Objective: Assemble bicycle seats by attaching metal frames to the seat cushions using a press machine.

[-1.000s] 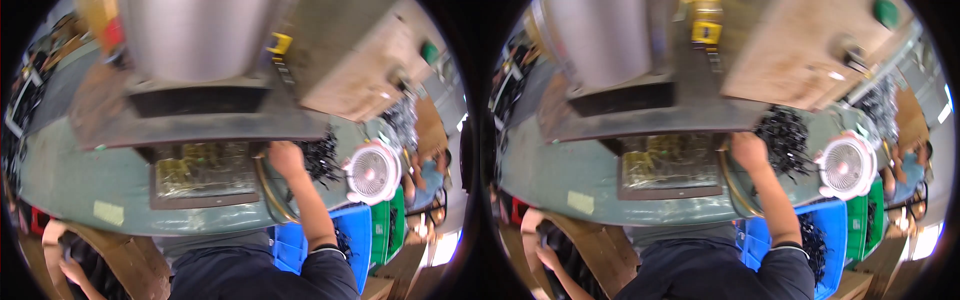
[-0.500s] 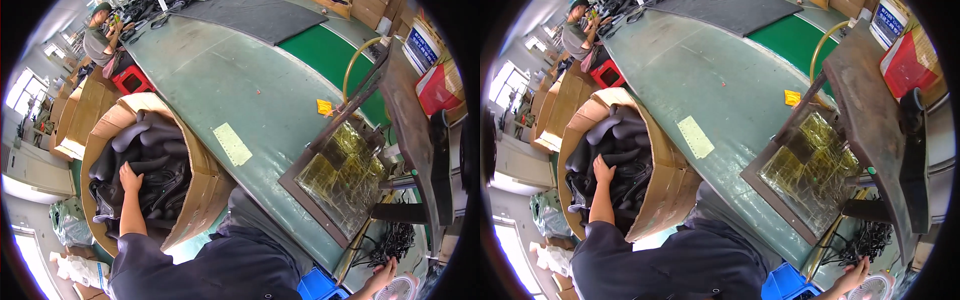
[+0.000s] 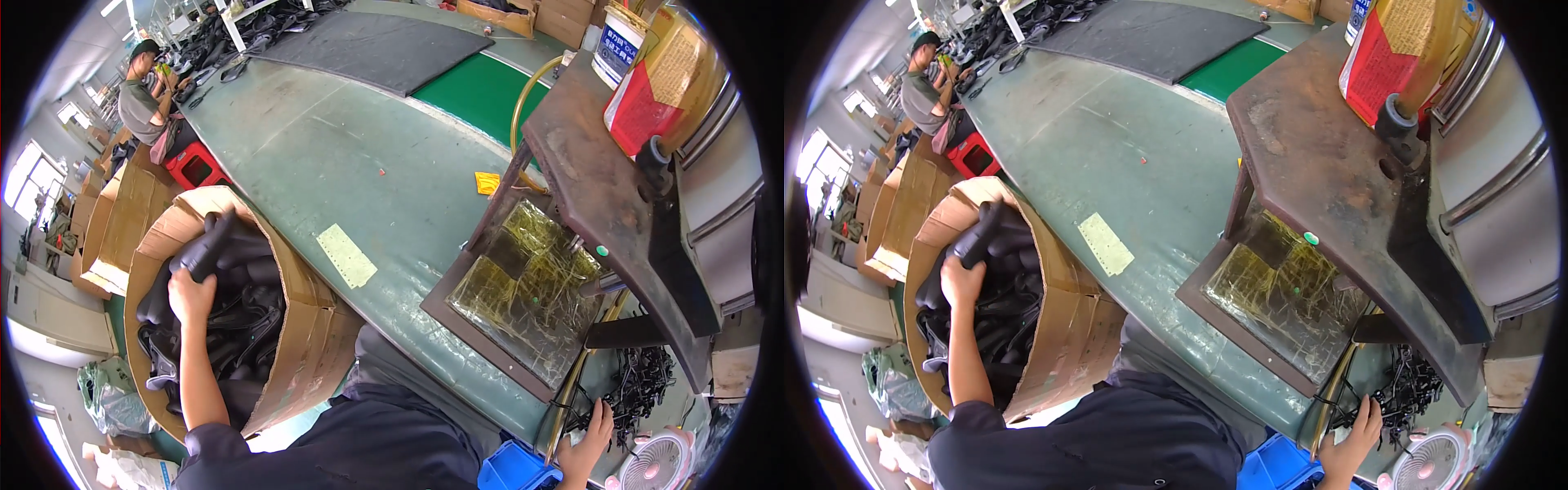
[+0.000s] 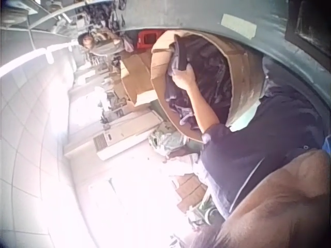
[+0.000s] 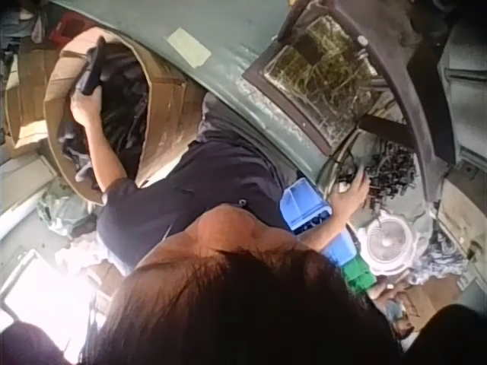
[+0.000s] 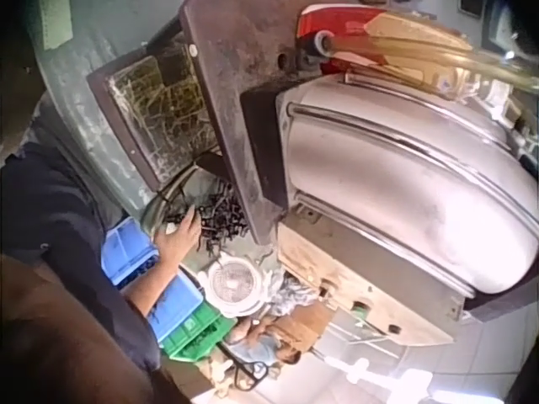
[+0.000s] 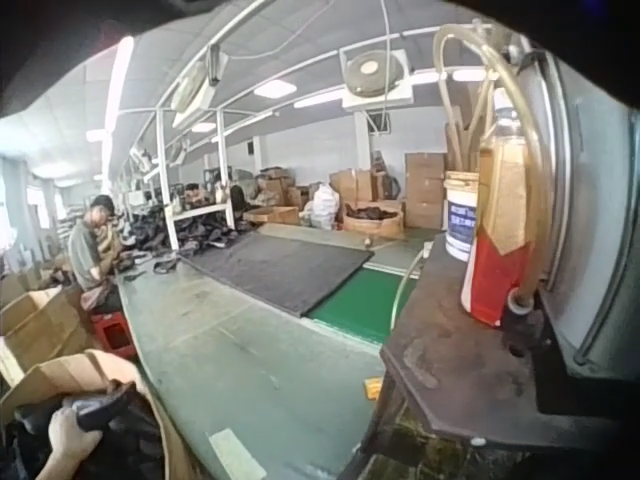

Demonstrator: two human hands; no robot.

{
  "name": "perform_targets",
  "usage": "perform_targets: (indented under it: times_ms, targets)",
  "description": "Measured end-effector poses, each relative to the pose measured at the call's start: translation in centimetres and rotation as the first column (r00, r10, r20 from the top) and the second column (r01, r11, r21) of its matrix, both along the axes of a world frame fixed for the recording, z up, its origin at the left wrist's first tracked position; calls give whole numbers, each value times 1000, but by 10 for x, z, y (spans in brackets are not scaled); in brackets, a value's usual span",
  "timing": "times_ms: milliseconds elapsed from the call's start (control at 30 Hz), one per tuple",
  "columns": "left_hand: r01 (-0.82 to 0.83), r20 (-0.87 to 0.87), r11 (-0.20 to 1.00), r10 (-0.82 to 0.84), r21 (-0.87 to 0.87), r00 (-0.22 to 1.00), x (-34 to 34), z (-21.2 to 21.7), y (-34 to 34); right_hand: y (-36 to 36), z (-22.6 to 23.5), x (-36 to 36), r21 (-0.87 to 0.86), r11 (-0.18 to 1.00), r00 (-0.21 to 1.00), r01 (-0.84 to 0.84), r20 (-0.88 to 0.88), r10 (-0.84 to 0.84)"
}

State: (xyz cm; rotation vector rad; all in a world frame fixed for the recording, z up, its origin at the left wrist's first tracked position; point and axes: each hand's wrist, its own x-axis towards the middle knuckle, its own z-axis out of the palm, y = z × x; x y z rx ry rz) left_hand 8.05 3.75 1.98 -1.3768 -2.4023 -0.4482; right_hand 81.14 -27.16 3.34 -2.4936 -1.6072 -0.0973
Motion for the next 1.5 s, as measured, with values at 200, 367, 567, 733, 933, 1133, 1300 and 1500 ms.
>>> perform_targets:
  times_ms: [200,367,567,733,933,1133,1300,1500]
  targets:
    - [554,-156,710,-546,434,823,133,77,2,-4,-12,39,58,998,998,-28,-58,31]
    - [976,-175,113,-974,189,146,285,40,-30,-28,12,46,339,892,888,298,-441,-129]
    - [989,113,-27,-993,145,-43,406,-26,-110,-4,11,-12,479,773,683,415,-726,83]
    - [905,89,-105,-984,413,-155,422,-1,-62,35,-10,-50,618,782,839,-87,-377,392]
    - [879,449,-199,-798,433,-402,430,-49,-8,82,-16,-96,553,755,779,-353,-274,565]
    - [792,498,29,-792,610,-355,434,-68,-27,90,-34,-111,487,806,809,-336,-289,512]
    - [784,495,58,-803,618,-331,433,-71,-28,94,-29,-108,451,792,775,-412,-283,565]
    - [771,495,82,-808,631,-319,433,-73,-29,91,-25,-108,429,802,772,-416,-299,561]
